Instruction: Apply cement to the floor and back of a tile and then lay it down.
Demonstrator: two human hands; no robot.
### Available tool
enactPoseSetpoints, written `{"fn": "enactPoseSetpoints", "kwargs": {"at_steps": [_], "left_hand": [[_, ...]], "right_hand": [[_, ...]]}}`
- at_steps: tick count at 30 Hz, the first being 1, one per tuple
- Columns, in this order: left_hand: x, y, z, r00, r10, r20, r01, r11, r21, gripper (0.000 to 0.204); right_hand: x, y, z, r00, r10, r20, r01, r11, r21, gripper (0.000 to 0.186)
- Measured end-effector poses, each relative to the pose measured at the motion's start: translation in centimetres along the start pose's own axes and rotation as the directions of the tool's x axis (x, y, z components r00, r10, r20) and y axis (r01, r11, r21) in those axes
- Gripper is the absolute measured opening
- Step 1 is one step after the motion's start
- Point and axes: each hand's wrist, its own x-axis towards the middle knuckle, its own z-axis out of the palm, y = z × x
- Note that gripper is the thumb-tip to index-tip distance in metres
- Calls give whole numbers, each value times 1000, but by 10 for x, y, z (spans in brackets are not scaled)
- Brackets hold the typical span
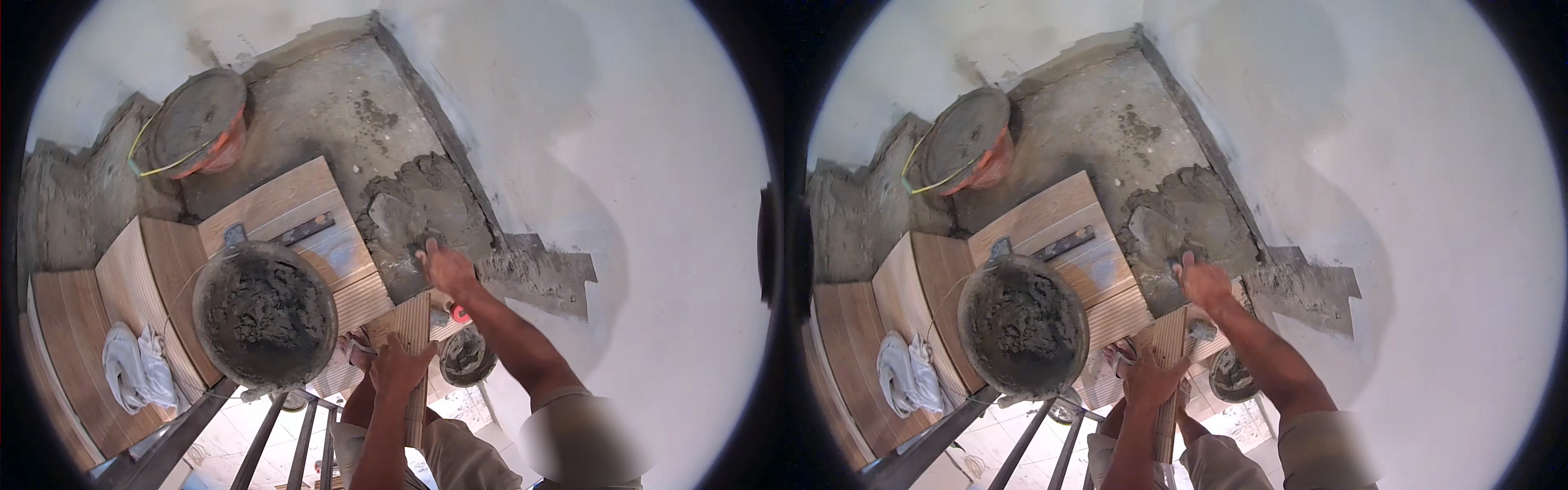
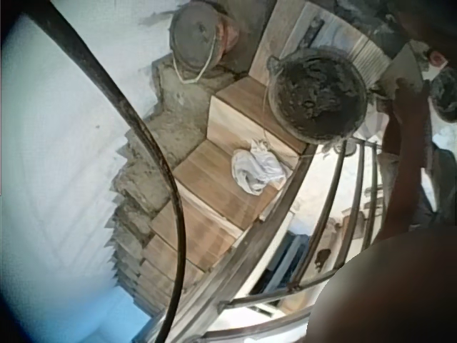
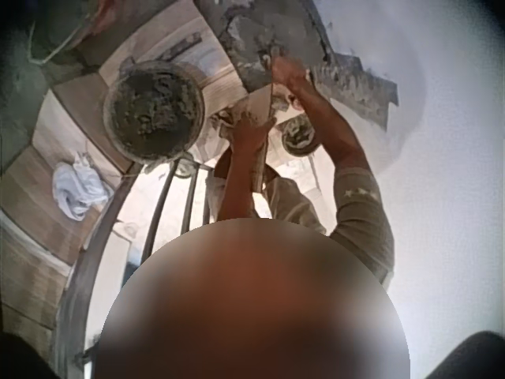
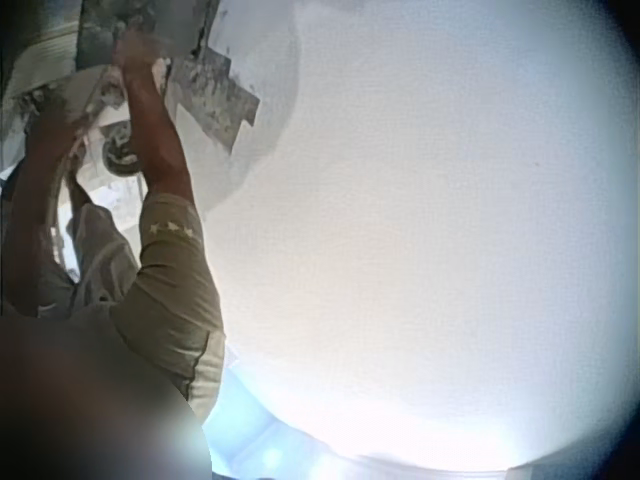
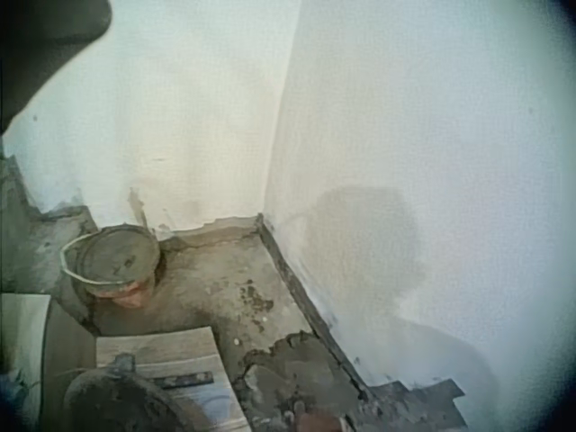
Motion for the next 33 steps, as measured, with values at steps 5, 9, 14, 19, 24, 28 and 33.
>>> {"fn": "enactPoseSetpoints", "kwargs": {"at_steps": [5, 9, 14, 19, 24, 28, 33], "left_hand": [[3, 18, -4, 998, 40, 58, -40, 999, 13, 103], [9, 18, -6, 994, 41, 98, -42, 999, 15, 100], [11, 14, -6, 997, 61, 41, -61, 998, 0, 95], [4, 8, -11, 997, 77, 0, -77, 996, -44, 93], [-9, 12, -3, 993, 116, 14, -116, 993, -1, 98], [-15, 18, -2, 992, 115, 57, -117, 993, 31, 98], [-12, 13, 9, 990, 133, -55, -132, 991, 12, 94]], "right_hand": [[39, 55, -21, 997, 68, 29, -67, 997, -33, 49], [37, 86, -33, 979, 193, 67, -191, 981, -37, 52], [25, 128, -34, 992, 123, -37, -122, 992, 46, 61], [-13, 122, -80, 919, 286, 270, -336, 928, 161, 72], [-51, 138, -62, 892, 337, 302, -408, 887, 217, 73], [-86, 146, -33, 991, 117, 66, -128, 971, 200, 58], [-107, 139, -7, 857, 427, 287, -502, 568, 653, 50]]}}
